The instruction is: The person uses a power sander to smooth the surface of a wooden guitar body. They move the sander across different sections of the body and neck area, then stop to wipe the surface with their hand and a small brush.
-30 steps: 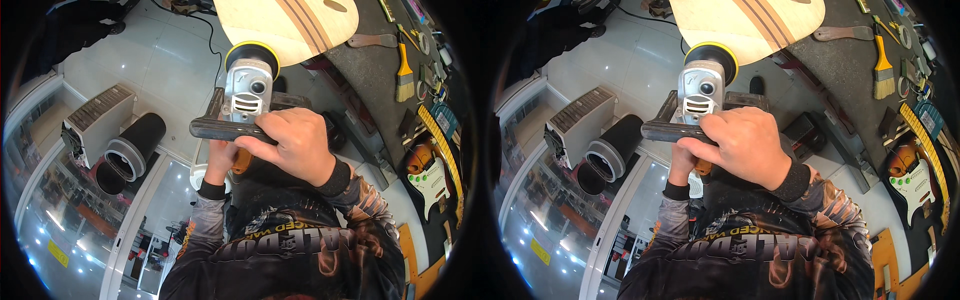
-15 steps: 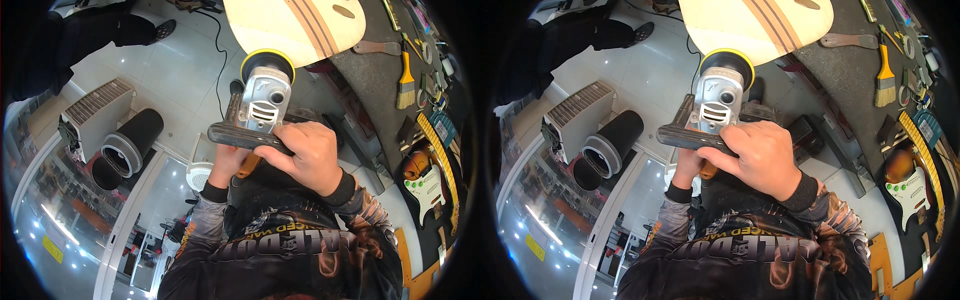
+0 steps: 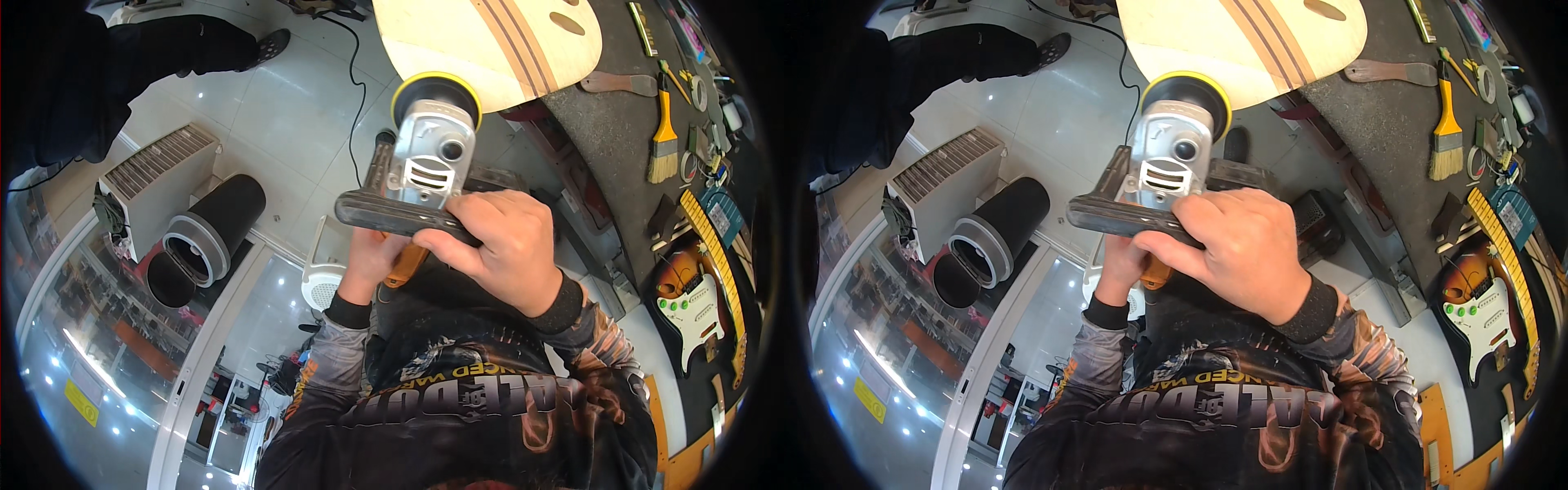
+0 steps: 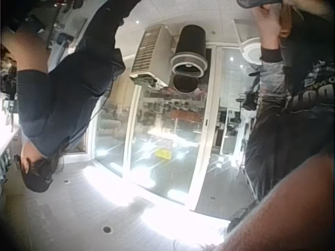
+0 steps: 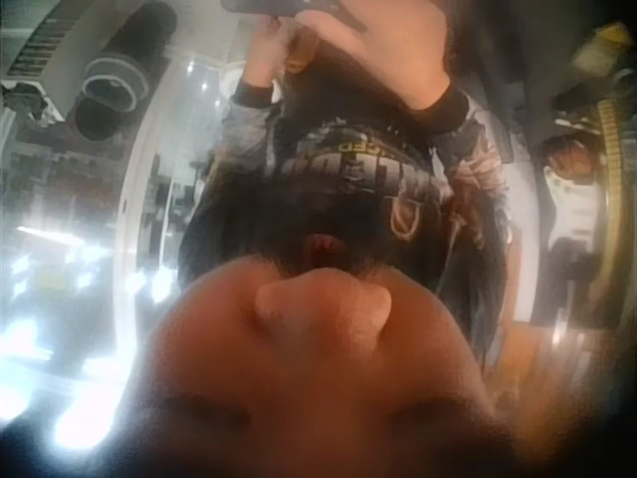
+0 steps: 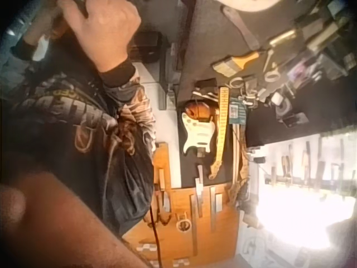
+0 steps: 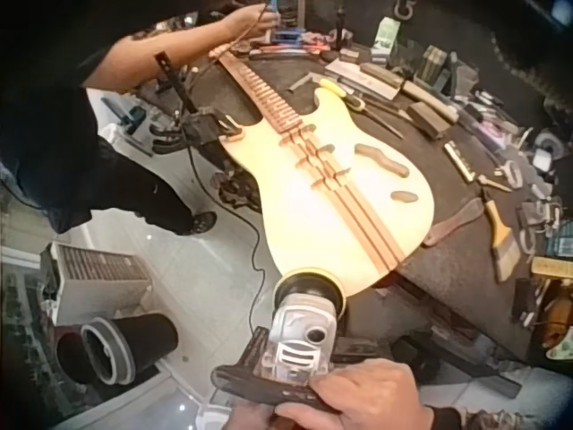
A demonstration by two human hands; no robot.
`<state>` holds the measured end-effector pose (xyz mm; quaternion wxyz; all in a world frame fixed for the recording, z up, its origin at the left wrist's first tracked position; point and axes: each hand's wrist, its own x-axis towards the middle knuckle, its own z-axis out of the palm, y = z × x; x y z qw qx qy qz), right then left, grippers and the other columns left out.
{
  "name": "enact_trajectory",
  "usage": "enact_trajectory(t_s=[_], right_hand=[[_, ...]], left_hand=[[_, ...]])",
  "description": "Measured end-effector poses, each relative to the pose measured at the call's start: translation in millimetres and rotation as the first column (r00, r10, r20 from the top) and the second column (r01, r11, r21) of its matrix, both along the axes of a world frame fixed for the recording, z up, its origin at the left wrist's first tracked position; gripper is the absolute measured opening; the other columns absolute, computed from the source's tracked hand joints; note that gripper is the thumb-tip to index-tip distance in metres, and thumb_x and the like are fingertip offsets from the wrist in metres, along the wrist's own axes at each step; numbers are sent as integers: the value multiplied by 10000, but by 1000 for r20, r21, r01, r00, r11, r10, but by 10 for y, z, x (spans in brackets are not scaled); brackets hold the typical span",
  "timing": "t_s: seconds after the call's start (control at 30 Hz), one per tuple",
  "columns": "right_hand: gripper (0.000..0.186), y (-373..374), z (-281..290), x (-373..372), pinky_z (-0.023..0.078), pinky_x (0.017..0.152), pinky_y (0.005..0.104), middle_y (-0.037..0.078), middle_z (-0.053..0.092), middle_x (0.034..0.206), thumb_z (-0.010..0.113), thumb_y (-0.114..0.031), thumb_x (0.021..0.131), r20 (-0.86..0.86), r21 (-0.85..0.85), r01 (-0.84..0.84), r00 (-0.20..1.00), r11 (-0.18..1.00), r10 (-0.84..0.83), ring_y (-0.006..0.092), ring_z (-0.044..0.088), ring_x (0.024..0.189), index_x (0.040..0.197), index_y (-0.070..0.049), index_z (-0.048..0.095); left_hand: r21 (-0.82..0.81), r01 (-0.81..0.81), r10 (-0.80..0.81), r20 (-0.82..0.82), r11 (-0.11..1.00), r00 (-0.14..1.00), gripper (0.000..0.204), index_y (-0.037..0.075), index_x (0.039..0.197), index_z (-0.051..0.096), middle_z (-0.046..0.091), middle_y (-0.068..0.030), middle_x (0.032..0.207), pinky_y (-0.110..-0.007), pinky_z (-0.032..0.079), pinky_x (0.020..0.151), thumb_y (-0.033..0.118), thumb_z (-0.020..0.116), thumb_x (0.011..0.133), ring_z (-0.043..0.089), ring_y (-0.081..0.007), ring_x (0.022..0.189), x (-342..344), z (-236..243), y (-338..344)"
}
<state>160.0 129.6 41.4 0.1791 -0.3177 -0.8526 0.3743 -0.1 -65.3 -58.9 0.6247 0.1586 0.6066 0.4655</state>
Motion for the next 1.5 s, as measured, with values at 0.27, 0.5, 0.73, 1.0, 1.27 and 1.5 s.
enact_trajectory(t_s=[0.27, 0.5, 0.73, 1.0, 1.27, 1.5], right_hand=[[409, 10, 124, 68, 537, 606, 411, 109, 716, 749, 964, -396, 844, 98, -97, -27, 995, 995, 37, 321, 710, 649, 930, -50, 763], [485, 103, -81, -464, 501, 550, 406, 61, 638, 638, 899, -510, 897, -44, 73, 1, 999, 997, 3, 276, 666, 576, 751, -124, 644], [515, 122, -113, -896, 506, 573, 413, 62, 635, 650, 868, -498, 926, -160, 36, -31, 986, 999, 36, 297, 657, 598, 711, -117, 597], [484, 96, -136, -899, 506, 574, 402, 59, 649, 660, 894, -485, 900, -151, 21, 28, 988, 999, -25, 286, 660, 598, 737, -115, 627], [509, -58, -126, -698, 515, 583, 407, 41, 649, 649, 874, -538, 909, -122, 21, 146, 982, 989, -143, 274, 663, 590, 728, -132, 626], [477, 60, -155, -769, 499, 562, 396, 41, 651, 667, 933, -448, 870, -212, 33, 85, 974, 996, -77, 275, 646, 583, 739, -125, 608]], left_hand=[[69, -99, 99, 11, 993, 995, 541, -32, 1468, 620, 764, -94, 1316, -387, 565, 1095, 54, 811, 968, 717, -193, 1212, 91, 35, 30], [45, -163, 165, -42, 986, 985, 423, -28, 1285, 701, 778, -76, 1215, -388, 582, 1013, 282, 820, 1023, 726, -189, 1130, -289, -57, 4], [40, -275, 272, -334, 961, 902, 667, -7, 978, 665, 699, -27, 946, -361, 520, 762, 651, 748, 1047, 621, -129, 865, -705, -117, -65], [2, -228, 222, -248, 974, 943, 690, 8, 1086, 642, 696, -40, 1068, -352, 534, 809, 684, 770, 1026, 635, -125, 969, -924, -254, -201], [7, -62, 63, -215, 998, 975, 787, -11, 1425, 594, 723, -80, 1297, -378, 602, 972, 629, 818, 1026, 711, -191, 1144, -817, -24, 18], [29, -169, 171, -275, 985, 946, 752, -34, 1318, 659, 745, -83, 1244, -389, 604, 951, 670, 737, 1064, 719, -179, 1104, -823, -3, 146]])
